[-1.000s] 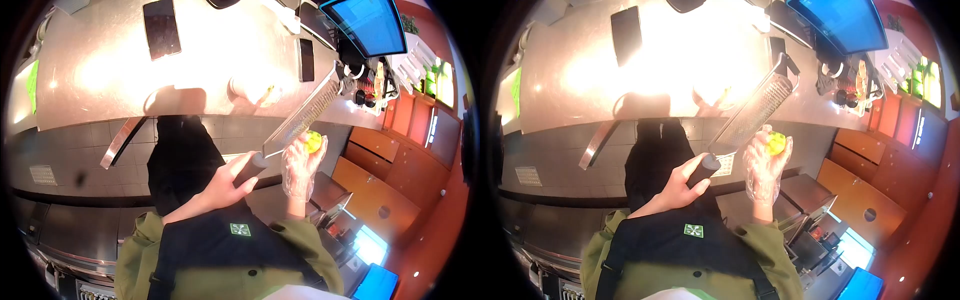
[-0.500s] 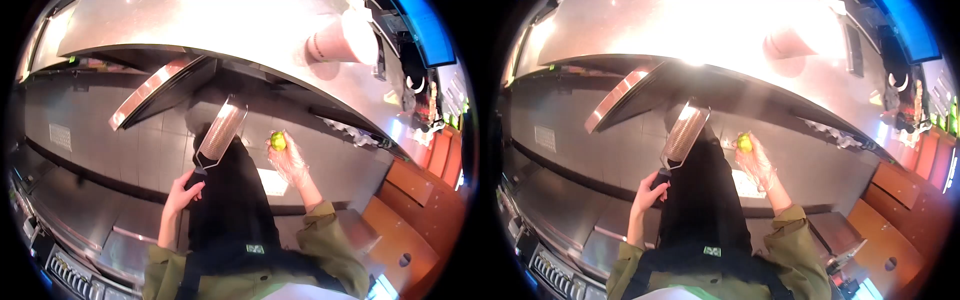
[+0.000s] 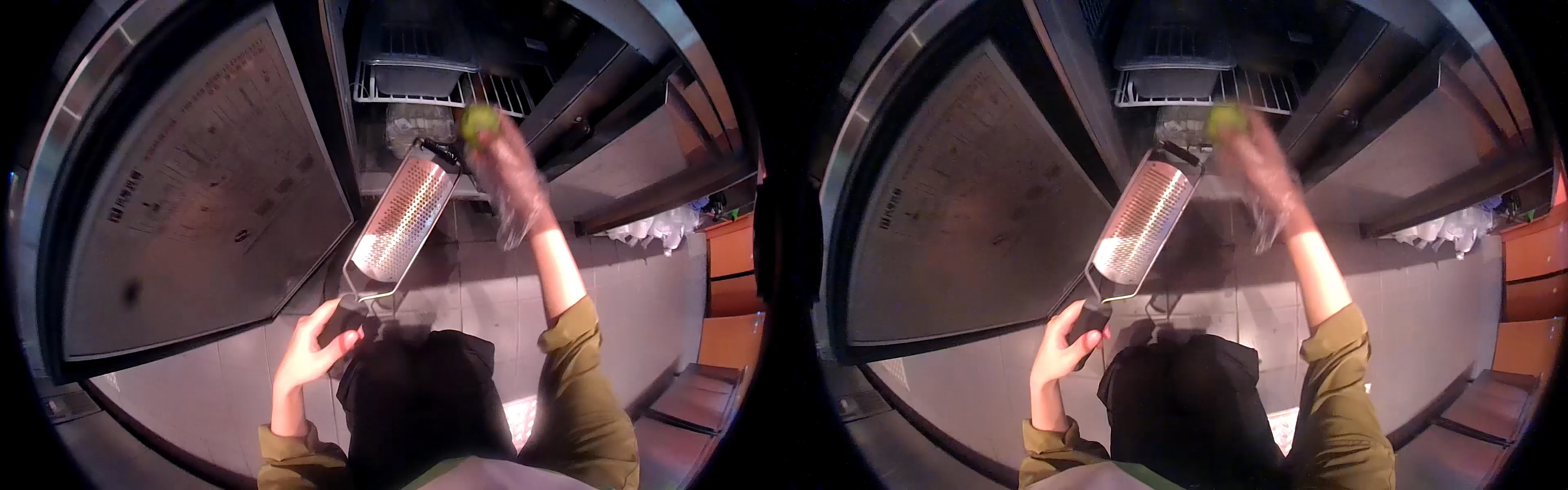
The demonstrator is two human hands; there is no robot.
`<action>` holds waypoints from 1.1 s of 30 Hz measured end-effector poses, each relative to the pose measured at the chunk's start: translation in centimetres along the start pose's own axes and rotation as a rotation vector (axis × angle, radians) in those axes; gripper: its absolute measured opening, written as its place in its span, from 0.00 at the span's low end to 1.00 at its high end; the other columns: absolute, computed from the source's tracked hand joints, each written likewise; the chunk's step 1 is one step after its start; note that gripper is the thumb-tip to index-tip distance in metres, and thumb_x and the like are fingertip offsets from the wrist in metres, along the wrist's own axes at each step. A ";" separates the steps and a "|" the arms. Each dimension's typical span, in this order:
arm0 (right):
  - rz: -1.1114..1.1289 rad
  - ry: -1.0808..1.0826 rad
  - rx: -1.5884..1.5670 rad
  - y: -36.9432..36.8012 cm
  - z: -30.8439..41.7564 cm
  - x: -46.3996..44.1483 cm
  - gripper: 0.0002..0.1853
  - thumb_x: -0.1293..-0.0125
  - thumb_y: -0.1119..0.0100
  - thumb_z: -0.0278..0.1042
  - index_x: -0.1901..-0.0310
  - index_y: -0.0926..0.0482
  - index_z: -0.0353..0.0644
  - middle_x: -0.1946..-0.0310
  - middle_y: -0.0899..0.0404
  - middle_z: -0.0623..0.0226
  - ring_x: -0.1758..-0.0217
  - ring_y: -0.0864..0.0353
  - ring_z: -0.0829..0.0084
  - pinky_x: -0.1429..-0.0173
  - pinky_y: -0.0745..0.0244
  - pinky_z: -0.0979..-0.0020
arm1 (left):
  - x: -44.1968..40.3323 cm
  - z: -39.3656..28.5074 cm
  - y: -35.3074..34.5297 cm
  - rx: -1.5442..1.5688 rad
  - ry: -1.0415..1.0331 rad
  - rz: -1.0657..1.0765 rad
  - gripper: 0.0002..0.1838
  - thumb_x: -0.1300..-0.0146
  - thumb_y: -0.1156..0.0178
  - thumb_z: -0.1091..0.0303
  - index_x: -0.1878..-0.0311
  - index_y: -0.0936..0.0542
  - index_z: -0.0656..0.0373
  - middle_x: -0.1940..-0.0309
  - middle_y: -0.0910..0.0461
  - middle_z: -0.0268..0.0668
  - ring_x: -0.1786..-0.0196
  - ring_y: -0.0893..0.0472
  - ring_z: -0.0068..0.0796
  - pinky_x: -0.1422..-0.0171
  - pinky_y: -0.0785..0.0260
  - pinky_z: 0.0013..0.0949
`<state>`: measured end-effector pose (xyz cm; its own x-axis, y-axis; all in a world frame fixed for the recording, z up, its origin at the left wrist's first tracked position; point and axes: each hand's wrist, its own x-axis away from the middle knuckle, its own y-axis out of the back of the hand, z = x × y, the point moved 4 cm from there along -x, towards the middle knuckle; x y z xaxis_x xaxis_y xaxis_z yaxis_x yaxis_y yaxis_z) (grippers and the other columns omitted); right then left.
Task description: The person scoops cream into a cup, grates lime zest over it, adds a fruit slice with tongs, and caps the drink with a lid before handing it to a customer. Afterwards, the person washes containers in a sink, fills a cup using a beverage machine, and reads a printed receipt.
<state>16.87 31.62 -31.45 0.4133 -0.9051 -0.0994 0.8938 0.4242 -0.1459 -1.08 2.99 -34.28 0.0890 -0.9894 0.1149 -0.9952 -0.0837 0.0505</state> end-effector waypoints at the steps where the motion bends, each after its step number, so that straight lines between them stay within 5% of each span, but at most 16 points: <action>1: -0.016 0.145 0.207 0.5 1.1 -2.1 0.23 0.39 0.45 0.37 0.43 0.35 0.42 0.51 0.29 0.68 0.53 0.28 0.76 0.53 0.31 0.76 | -0.2 0.3 0.0 0.053 -0.009 0.010 0.22 0.45 0.38 0.62 0.51 0.28 0.65 0.70 0.24 0.32 0.67 0.26 0.19 0.62 0.33 0.24; 3: -0.187 0.408 0.531 -0.7 5.5 -5.6 0.29 0.43 0.41 0.42 0.43 0.36 0.39 0.55 0.26 0.63 0.56 0.26 0.75 0.54 0.29 0.75 | -0.6 0.2 0.0 0.136 -0.054 0.056 0.27 0.49 0.36 0.67 0.47 0.33 0.65 0.68 0.24 0.36 0.66 0.26 0.20 0.61 0.33 0.25; 5: -0.111 0.547 0.788 -2.4 7.4 -10.2 0.32 0.45 0.39 0.45 0.43 0.37 0.37 0.58 0.23 0.59 0.56 0.23 0.70 0.55 0.27 0.72 | -0.9 -0.7 -1.1 0.340 -0.123 -0.041 0.34 0.50 0.35 0.72 0.41 0.41 0.63 0.68 0.25 0.38 0.65 0.25 0.23 0.60 0.32 0.26; 8: 0.071 0.230 1.555 -5.3 5.2 -18.3 0.33 0.45 0.41 0.47 0.43 0.38 0.34 0.59 0.22 0.54 0.54 0.23 0.64 0.52 0.27 0.65 | -3.0 -3.8 -2.4 0.275 -0.162 -0.117 0.32 0.47 0.40 0.78 0.41 0.44 0.59 0.68 0.25 0.40 0.72 0.27 0.20 0.70 0.35 0.21; 13: 0.226 0.025 1.683 -4.9 0.9 -23.4 0.31 0.41 0.45 0.46 0.42 0.38 0.34 0.54 0.26 0.53 0.50 0.26 0.61 0.48 0.30 0.63 | -5.2 -8.3 -3.1 0.311 -0.118 -0.237 0.26 0.43 0.43 0.76 0.44 0.43 0.57 0.68 0.24 0.40 0.73 0.27 0.20 0.71 0.32 0.22; 18: 0.205 0.058 1.433 -2.9 1.8 -24.1 0.28 0.38 0.49 0.45 0.42 0.39 0.34 0.50 0.30 0.52 0.46 0.30 0.59 0.44 0.34 0.61 | -9.8 -12.1 -3.5 0.251 -0.129 -0.337 0.23 0.40 0.46 0.73 0.43 0.41 0.63 0.69 0.24 0.40 0.74 0.27 0.22 0.72 0.32 0.25; 21: 0.111 0.109 0.917 -0.4 3.0 -23.5 0.27 0.36 0.51 0.44 0.42 0.39 0.34 0.47 0.32 0.51 0.43 0.32 0.58 0.41 0.36 0.60 | -15.9 -13.3 -3.1 0.379 -0.113 -0.340 0.16 0.41 0.44 0.70 0.52 0.32 0.65 0.73 0.26 0.37 0.76 0.27 0.23 0.71 0.33 0.24; 23: 0.104 0.093 0.429 1.1 3.6 -22.4 0.26 0.35 0.53 0.43 0.41 0.39 0.34 0.45 0.34 0.50 0.41 0.33 0.57 0.39 0.37 0.59 | -20.2 -13.7 -2.9 0.157 -0.189 -0.360 0.14 0.41 0.43 0.70 0.55 0.30 0.67 0.72 0.24 0.36 0.72 0.24 0.23 0.68 0.31 0.24; 25: 0.169 0.098 0.115 2.1 3.9 -20.8 0.25 0.34 0.54 0.43 0.41 0.39 0.34 0.43 0.35 0.50 0.40 0.34 0.56 0.37 0.38 0.58 | -24.9 -12.9 -1.7 -0.255 -0.350 -0.749 0.22 0.46 0.40 0.63 0.55 0.27 0.72 0.67 0.21 0.42 0.66 0.22 0.30 0.58 0.30 0.31; 27: 0.274 0.199 0.039 2.8 4.3 -17.6 0.25 0.33 0.56 0.43 0.40 0.40 0.33 0.41 0.37 0.49 0.39 0.36 0.55 0.36 0.39 0.58 | -28.6 -14.0 -1.3 -0.212 -0.053 -0.605 0.23 0.49 0.39 0.60 0.57 0.23 0.73 0.61 0.20 0.47 0.59 0.22 0.34 0.52 0.34 0.33; 28: 0.338 0.276 0.045 3.2 4.7 -15.6 0.26 0.33 0.56 0.43 0.40 0.41 0.33 0.40 0.38 0.49 0.38 0.36 0.56 0.36 0.39 0.59 | -30.4 -14.3 -1.1 -0.203 -0.065 -0.565 0.25 0.50 0.38 0.60 0.53 0.24 0.70 0.58 0.21 0.45 0.56 0.23 0.35 0.49 0.34 0.33; 30: 0.264 -0.026 -0.421 3.1 7.1 -11.8 0.26 0.32 0.58 0.41 0.39 0.43 0.33 0.38 0.42 0.48 0.38 0.37 0.55 0.36 0.39 0.59 | -33.8 -15.0 -1.0 -0.430 -0.152 -0.511 0.26 0.51 0.38 0.59 0.51 0.24 0.66 0.53 0.23 0.46 0.51 0.24 0.38 0.46 0.34 0.34; 33: 0.252 0.008 -0.390 3.0 7.2 -9.7 0.27 0.32 0.58 0.42 0.38 0.44 0.33 0.37 0.42 0.47 0.36 0.38 0.53 0.35 0.41 0.58 | -39.2 -11.9 1.0 -0.821 -0.112 -0.439 0.28 0.52 0.39 0.56 0.47 0.26 0.61 0.47 0.26 0.47 0.45 0.27 0.43 0.42 0.36 0.37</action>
<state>16.83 41.45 -23.82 0.6067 -0.7727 -0.1866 0.6326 0.6115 -0.4753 -5.11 43.12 -26.91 0.4032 -0.8983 -0.1749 -0.5298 -0.3849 0.7558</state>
